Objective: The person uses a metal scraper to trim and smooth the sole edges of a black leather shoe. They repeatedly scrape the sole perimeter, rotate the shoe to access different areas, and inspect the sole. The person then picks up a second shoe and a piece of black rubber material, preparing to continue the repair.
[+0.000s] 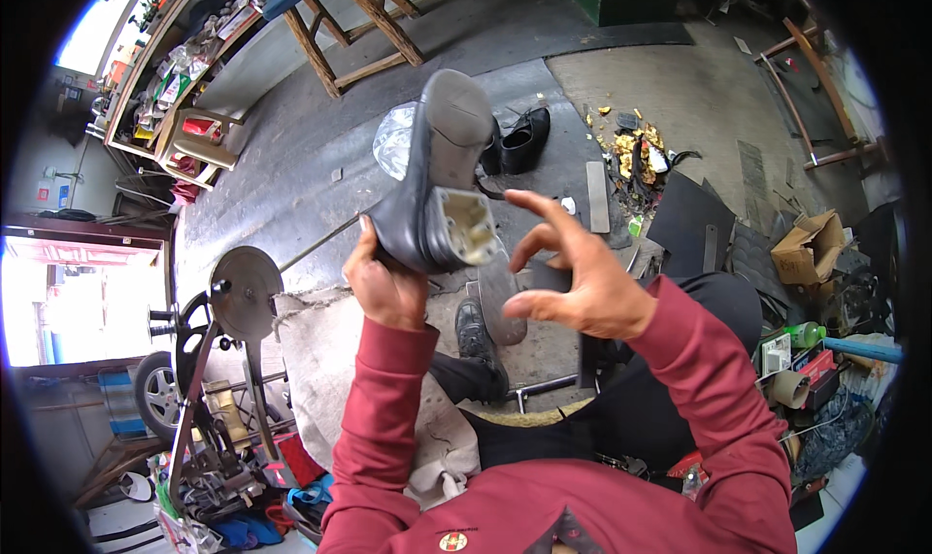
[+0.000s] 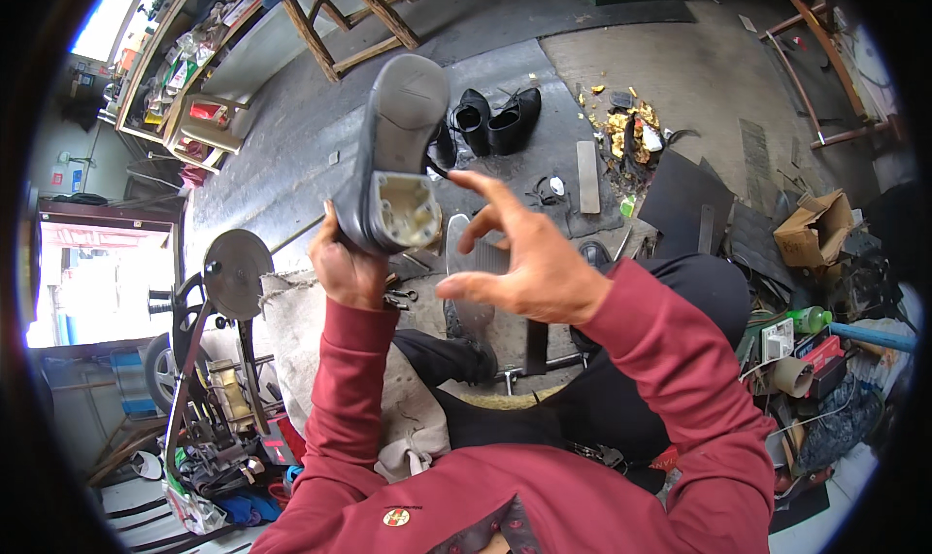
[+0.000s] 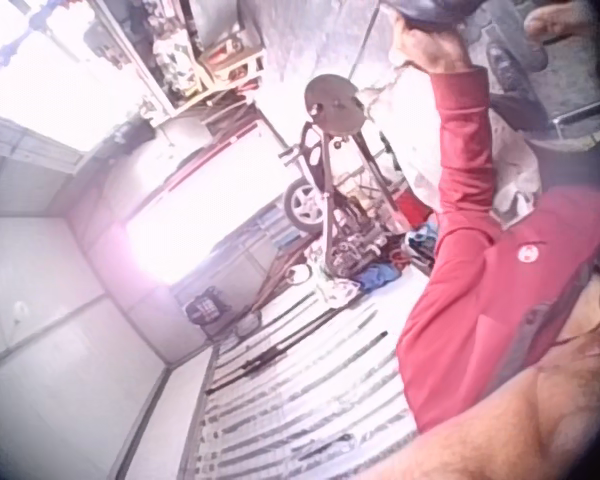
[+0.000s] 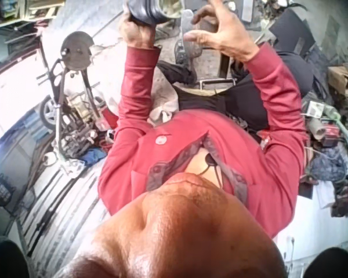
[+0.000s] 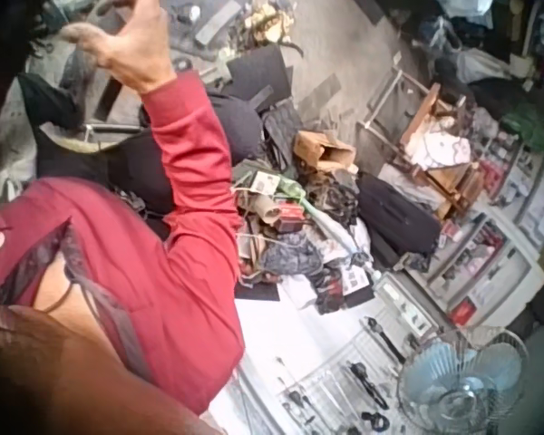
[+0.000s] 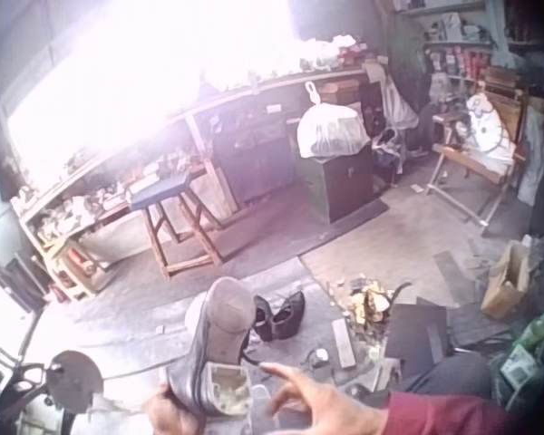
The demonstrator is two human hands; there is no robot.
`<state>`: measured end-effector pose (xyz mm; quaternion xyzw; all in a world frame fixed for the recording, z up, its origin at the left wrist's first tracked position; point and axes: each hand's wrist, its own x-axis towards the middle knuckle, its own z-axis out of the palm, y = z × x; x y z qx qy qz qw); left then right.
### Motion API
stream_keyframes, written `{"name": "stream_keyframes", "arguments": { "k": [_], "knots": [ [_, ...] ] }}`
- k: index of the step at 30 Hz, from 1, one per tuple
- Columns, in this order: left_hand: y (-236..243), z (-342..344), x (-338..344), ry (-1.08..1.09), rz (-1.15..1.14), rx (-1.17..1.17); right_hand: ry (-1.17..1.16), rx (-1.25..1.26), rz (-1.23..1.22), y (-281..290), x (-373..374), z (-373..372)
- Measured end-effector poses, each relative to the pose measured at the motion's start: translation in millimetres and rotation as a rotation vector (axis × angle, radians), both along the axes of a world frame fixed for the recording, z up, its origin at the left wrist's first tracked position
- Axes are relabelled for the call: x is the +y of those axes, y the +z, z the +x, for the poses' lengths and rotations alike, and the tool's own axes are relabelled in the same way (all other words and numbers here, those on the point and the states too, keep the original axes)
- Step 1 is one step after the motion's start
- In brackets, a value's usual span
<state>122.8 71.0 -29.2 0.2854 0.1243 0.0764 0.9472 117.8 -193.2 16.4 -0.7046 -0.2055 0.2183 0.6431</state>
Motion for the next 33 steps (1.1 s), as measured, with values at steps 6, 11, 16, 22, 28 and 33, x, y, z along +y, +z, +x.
{"name": "stream_keyframes", "arguments": {
  "k": [6,11,16,22,28,33],
  "knots": [
    [-4,-46,-34,-0.025,-0.082,0.157,-0.029,0.101,0.201,-15,12,-11],
    [-20,-48,-30,-0.209,0.018,0.116,-0.106,0.191,0.215,-27,14,6],
    [-24,-44,-32,-0.217,0.096,0.162,-0.128,0.178,0.139,-24,10,25],
    [-26,-40,-18,-0.338,0.176,0.07,-0.258,0.218,0.052,-24,-11,64],
    [-44,-40,11,-0.139,0.207,0.208,-0.311,0.162,0.007,-35,-29,99],
    [-49,-43,16,-0.084,0.238,0.243,-0.201,0.182,-0.21,-47,-29,117]
  ]
}}
